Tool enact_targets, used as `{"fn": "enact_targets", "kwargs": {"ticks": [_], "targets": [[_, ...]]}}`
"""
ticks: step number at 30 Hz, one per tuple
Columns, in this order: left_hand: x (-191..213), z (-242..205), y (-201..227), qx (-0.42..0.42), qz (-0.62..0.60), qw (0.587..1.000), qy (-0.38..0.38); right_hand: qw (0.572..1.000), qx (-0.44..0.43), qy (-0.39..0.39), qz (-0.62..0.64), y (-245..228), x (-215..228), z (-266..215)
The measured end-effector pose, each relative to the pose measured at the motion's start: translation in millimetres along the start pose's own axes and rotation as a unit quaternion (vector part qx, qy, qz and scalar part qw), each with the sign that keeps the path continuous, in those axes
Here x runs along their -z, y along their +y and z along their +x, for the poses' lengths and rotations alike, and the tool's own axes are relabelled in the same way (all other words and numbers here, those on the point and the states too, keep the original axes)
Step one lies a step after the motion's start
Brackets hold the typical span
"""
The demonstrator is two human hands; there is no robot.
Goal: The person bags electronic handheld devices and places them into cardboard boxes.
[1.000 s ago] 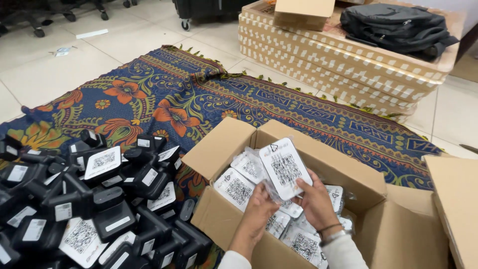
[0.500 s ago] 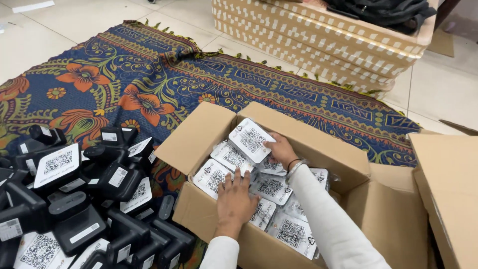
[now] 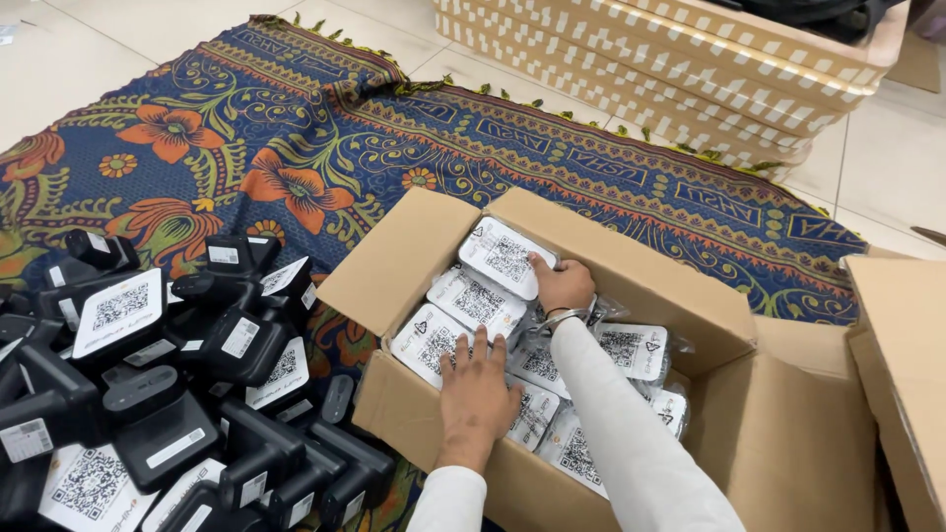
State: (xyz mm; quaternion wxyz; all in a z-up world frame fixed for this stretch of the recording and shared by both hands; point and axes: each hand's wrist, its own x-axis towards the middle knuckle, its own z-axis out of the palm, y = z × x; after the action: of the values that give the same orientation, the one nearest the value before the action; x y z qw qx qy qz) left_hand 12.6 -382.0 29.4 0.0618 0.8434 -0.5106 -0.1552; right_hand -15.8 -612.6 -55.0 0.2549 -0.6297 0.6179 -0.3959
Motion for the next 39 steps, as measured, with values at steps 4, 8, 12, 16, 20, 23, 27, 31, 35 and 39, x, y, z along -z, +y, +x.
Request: {"fn": "enact_targets", "kwargs": {"ticks": [4, 8, 12, 16, 20, 23, 27, 31, 35, 39], "targets": [[9, -5, 1, 0.009, -0.001, 1.0, -0.009, 0.992, -0.016, -0.093, -0.085, 5, -6, -2], [-17, -1, -22, -0.036, -0.192, 0.972, 0.131, 0.993, 0.111, 0.045, 0.002, -39, 30, -63], [-17, -24, -64, 0.054, -0.474, 0.818, 0.322, 0.924, 0.348, -0.052, 0.151, -95, 77, -147], [-5, -85, -136, 0.085, -0.501, 0.746, 0.431, 0.858, 0.428, -0.19, 0.209, -126, 82, -209], [4, -181, -212, 0.162, -0.42, 0.765, 0.46, 0.794, 0.388, -0.418, 0.21, -158, 80, -285], [0, -265, -259, 0.216, -0.379, 0.76, 0.481, 0.726, 0.413, -0.503, 0.22, -168, 71, -353], [-2, -373, -293, 0.291, -0.363, 0.734, 0.495, 0.633, 0.412, -0.609, 0.24, -178, 63, -445], [-1, -477, -308, 0.354, -0.333, 0.696, 0.529, 0.543, 0.437, -0.684, 0.215, -202, 86, -542], [-11, -584, -309, 0.373, -0.328, 0.608, 0.62, 0.421, 0.449, -0.754, 0.23, -212, 105, -639], [-45, -688, -308, 0.359, -0.299, 0.521, 0.714, 0.332, 0.476, -0.779, 0.237, -222, 137, -730]]}}
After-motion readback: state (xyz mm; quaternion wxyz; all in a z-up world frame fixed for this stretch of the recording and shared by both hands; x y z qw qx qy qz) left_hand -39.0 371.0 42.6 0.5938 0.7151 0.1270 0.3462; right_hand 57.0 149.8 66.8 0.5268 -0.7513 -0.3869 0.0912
